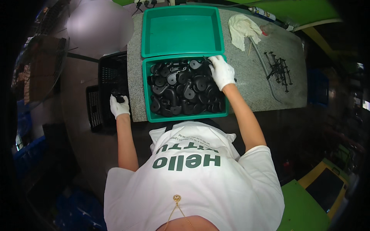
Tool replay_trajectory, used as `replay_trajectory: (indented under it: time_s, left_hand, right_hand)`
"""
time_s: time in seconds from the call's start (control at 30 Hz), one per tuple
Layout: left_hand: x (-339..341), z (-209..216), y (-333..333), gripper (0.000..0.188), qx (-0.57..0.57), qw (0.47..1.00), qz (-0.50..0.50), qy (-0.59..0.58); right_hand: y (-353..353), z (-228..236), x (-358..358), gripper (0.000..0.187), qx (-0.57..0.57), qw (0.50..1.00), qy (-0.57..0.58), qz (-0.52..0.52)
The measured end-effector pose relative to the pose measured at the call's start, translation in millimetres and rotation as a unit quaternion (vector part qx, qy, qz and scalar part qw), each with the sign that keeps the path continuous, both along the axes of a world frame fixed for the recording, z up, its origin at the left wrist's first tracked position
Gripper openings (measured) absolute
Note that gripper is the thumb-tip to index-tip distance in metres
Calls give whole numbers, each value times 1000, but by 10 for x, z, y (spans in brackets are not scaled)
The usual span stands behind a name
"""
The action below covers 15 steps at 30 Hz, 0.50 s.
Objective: The person sorts small black plastic parts by hand, inspecting them for defects and placing them into a green bin.
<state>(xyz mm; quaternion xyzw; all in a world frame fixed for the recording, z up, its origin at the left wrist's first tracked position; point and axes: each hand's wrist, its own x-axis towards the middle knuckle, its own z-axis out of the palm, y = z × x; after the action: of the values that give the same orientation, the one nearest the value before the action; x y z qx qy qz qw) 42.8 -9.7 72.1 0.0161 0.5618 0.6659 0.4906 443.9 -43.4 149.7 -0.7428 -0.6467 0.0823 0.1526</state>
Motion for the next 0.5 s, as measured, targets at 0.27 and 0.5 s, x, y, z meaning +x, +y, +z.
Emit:
replay_trajectory:
  time_s: [0.27,0.5]
  left_hand:
    - [-341,-342,391,47,-124,991,-22,35]
    - [-208,-213,270,42,-77,967,-85,227]
  right_hand:
    - [240,-218,200,24,-82,990,-82,76]
    - [97,-115,171,29,18,917,366,-157]
